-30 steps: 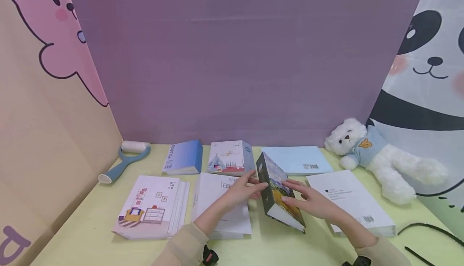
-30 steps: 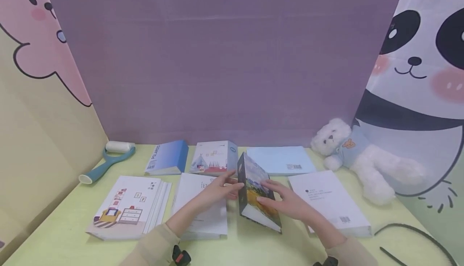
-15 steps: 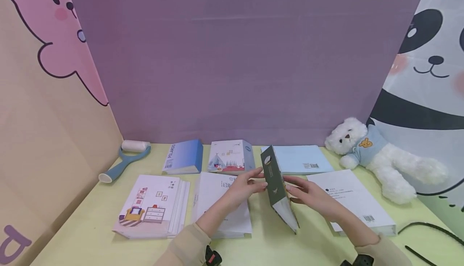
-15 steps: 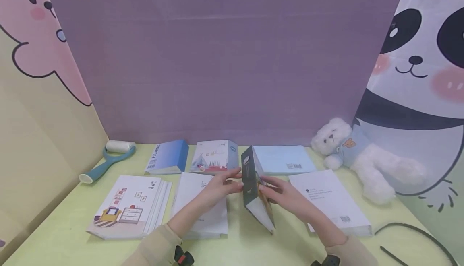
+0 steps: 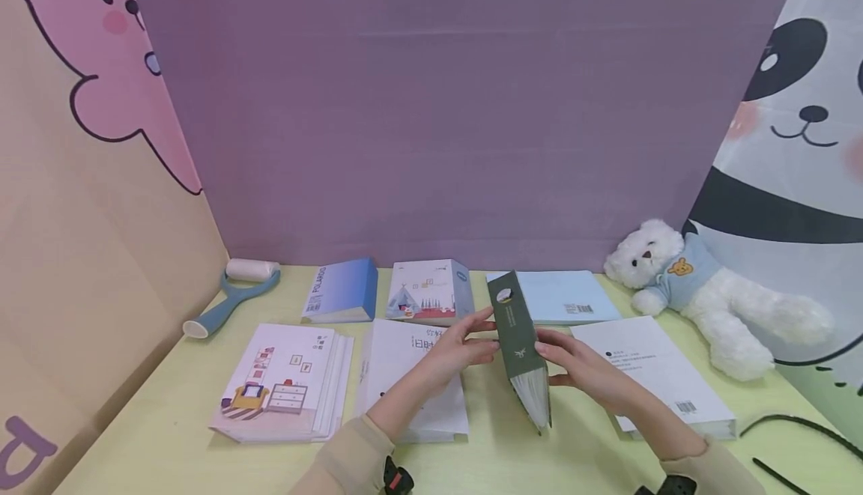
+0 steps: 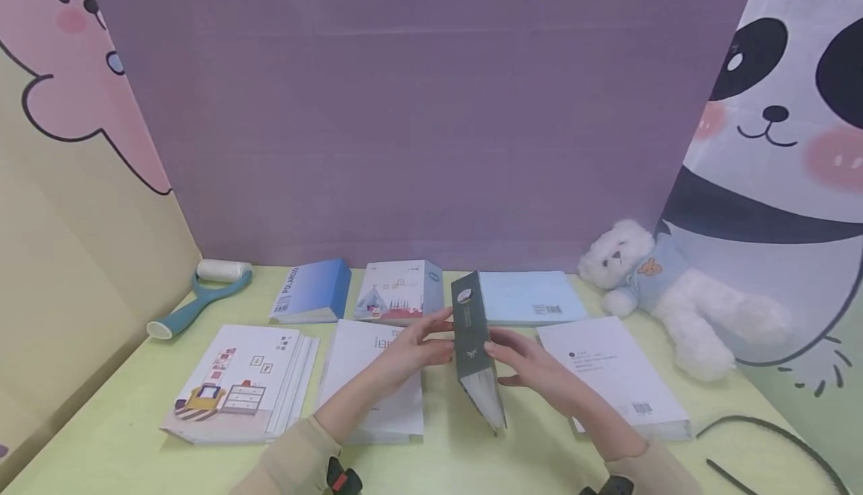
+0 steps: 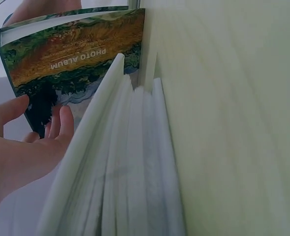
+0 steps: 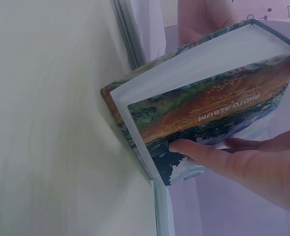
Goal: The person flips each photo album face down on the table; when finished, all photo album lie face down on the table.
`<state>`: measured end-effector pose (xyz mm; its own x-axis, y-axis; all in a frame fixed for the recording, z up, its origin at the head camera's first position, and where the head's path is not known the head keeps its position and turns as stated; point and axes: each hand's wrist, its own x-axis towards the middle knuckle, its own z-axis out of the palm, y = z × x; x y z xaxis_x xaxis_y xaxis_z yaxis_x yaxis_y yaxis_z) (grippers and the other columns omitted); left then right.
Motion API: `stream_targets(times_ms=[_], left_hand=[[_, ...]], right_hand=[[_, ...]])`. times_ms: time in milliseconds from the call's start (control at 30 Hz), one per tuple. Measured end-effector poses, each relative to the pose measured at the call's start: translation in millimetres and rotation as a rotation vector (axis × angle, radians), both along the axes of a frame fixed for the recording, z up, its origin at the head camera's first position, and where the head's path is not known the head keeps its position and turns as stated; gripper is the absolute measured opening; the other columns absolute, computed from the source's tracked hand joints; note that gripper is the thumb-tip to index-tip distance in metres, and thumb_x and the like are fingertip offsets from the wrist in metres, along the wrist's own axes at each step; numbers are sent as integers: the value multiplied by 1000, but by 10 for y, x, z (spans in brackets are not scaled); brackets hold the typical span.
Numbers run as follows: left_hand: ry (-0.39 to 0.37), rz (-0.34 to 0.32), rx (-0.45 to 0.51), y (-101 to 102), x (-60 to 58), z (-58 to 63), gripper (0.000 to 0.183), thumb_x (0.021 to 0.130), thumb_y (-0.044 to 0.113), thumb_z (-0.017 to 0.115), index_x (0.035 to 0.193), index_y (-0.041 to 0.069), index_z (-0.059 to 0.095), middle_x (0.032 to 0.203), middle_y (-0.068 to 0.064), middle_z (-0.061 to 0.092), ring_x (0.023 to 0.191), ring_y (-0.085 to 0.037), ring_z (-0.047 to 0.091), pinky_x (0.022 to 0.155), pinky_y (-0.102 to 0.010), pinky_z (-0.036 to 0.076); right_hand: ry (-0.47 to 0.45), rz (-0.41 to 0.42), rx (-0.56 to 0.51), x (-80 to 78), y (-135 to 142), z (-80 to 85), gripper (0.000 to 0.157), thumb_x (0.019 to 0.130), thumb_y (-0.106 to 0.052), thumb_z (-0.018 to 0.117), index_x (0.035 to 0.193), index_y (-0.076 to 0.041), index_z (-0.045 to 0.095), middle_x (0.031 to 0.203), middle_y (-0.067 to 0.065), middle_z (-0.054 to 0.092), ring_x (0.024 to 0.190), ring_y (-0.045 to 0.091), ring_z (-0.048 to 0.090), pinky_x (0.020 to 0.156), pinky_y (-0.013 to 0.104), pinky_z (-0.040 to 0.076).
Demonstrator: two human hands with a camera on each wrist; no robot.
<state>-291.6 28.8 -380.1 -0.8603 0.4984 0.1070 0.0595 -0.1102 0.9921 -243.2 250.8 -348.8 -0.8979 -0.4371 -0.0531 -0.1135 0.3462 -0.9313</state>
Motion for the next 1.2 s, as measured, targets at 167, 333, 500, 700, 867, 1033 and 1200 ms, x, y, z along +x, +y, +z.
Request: stream_targets(times_ms=[167, 333, 500, 700, 867, 1033, 1200], left_hand=[[13, -22, -46, 6, -1, -4, 52, 91, 12, 60, 139, 6, 42, 136, -12, 48, 113, -26, 59, 92, -35, 51], [8, -34, -70, 31, 0, -2, 50, 92, 17, 60, 138, 7, 44, 134, -11, 51, 113, -26, 59, 91, -35, 51], [19, -53, -83, 64, -9, -17, 43, 93, 17, 58, 133, 4, 48, 132, -12, 54, 113, -26, 60, 91, -36, 52], [17, -77, -85, 105, -14, -24, 37, 93, 17, 59, 127, 3, 55, 126, -10, 59, 111, -25, 61, 92, -37, 51], [49, -96, -102, 148, -2, -19, 34, 94, 14, 57, 126, 3, 57, 126, -12, 60, 111, -27, 61, 91, -38, 52], [79, -114, -140, 206, 4, -15, 37, 94, 14, 56, 131, 7, 55, 132, -10, 57, 111, -26, 61, 88, -35, 53], [85, -180, -199, 240, -1, -30, 44, 96, 18, 54, 139, 13, 47, 137, -10, 52, 113, -21, 60, 87, -32, 53]], right_hand=[[-23, -15, -1, 20, 59, -24, 64, 101, -33, 39, 146, 7, 17, 145, 28, 31, 120, 11, 48, 95, 39, 47], [-29, -26, -23, 28, 105, -58, 63, 100, -31, 41, 146, 6, 17, 145, 29, 30, 109, 0, 51, 92, 38, 48], [-65, -38, -58, 42, 111, -60, 64, 101, -30, 39, 148, 2, 9, 147, 30, 20, 112, 6, 51, 93, 40, 47], [-46, -42, -73, 72, 148, -36, 65, 101, -29, 36, 147, 8, 7, 145, 34, 23, 107, -2, 52, 93, 29, 47], [3, -77, -136, 103, 185, -38, 64, 100, -22, 40, 149, 1, 6, 151, 27, 12, 104, -7, 51, 88, 16, 45], [84, -45, -171, 110, 263, -39, 63, 100, -16, 40, 152, -8, 5, 152, 23, 2, 109, -7, 49, 87, 15, 44], [83, -67, -154, 123, 344, 2, 64, 99, -15, 42, 150, -2, 5, 153, 26, 1, 109, -11, 46, 87, 12, 44]])
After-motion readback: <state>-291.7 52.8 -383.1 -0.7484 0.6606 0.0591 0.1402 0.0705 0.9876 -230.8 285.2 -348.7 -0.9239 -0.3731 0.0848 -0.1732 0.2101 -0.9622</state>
